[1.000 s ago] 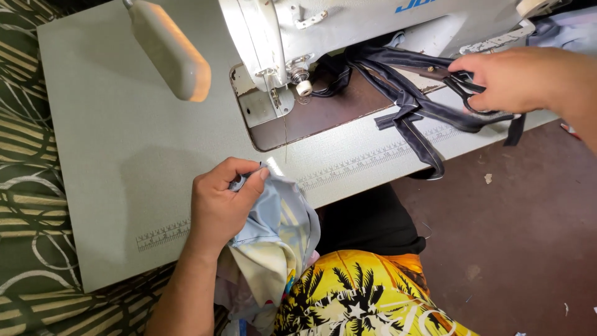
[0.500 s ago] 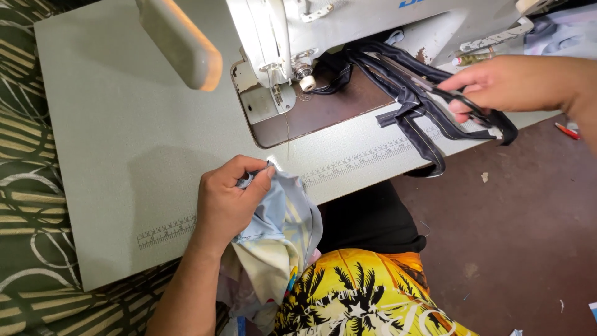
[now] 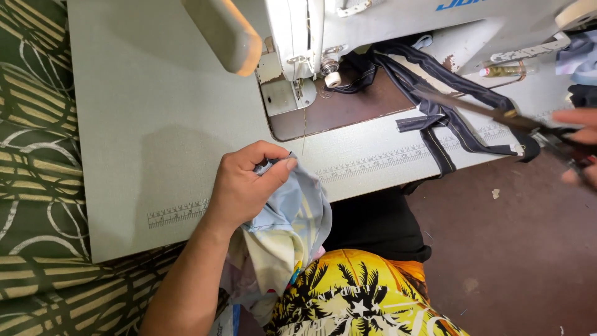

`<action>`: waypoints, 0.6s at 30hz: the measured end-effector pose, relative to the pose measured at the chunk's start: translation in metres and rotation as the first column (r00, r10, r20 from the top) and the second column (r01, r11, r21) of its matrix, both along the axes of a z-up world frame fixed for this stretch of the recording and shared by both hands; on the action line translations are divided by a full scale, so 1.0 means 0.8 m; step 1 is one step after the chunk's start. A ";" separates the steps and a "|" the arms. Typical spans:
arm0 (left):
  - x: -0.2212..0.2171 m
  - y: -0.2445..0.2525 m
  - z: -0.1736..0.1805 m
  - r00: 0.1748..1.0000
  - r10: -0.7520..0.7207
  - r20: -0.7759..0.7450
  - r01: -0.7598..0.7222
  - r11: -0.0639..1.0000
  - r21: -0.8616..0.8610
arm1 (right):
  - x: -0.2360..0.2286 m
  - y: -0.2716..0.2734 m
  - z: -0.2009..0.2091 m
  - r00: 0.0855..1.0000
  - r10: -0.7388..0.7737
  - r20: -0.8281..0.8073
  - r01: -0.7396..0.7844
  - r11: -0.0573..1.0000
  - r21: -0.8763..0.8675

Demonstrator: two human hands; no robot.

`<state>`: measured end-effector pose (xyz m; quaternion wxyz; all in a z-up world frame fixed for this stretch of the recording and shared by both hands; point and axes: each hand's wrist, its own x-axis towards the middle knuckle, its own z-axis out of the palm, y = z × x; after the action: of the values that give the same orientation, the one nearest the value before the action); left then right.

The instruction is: The person is measuring, cutting, and aligning black fabric strips to a garment on a sewing machine table.

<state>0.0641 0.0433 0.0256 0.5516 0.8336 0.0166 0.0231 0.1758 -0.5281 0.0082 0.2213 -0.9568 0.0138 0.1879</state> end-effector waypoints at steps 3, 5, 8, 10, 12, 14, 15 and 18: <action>0.001 0.000 0.000 0.996 -0.080 0.044 0.081 0.996 -0.034 | -0.085 0.133 0.083 0.970 0.138 0.198 -0.189 0.946 0.265; 0.001 -0.001 0.002 0.989 -0.130 0.071 0.137 0.985 -0.101 | -0.093 0.201 0.105 0.917 0.330 0.225 -0.376 0.903 0.207; 0.001 0.001 -0.003 0.981 -0.178 0.078 0.189 0.965 -0.181 | -0.087 0.226 0.087 0.888 0.454 0.066 -0.452 0.839 0.302; 0.001 0.001 0.000 0.977 -0.201 0.073 0.212 0.959 -0.186 | -0.089 0.233 0.074 0.873 0.476 0.110 -0.476 0.781 0.404; -0.001 0.000 -0.001 0.973 -0.220 0.068 0.229 0.954 -0.194 | -0.089 0.241 0.065 0.855 0.495 0.154 -0.500 0.709 0.497; -0.001 -0.002 -0.003 0.975 -0.218 0.039 0.220 0.932 -0.288 | -0.088 0.246 0.060 0.846 0.514 0.142 -0.502 0.677 0.538; 0.000 -0.002 -0.004 0.976 -0.216 0.040 0.218 0.933 -0.287 | -0.087 0.246 0.058 0.844 0.516 0.143 -0.504 0.675 0.538; 0.001 -0.003 -0.007 0.971 -0.227 0.080 0.241 0.915 -0.324 | -0.087 0.248 0.052 0.817 0.552 0.167 -0.544 0.644 0.538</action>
<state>0.0650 0.0408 0.0201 0.6827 0.7244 -0.0908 -0.0290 0.1060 -0.3294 0.0500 0.4257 -0.8052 -0.3307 0.2473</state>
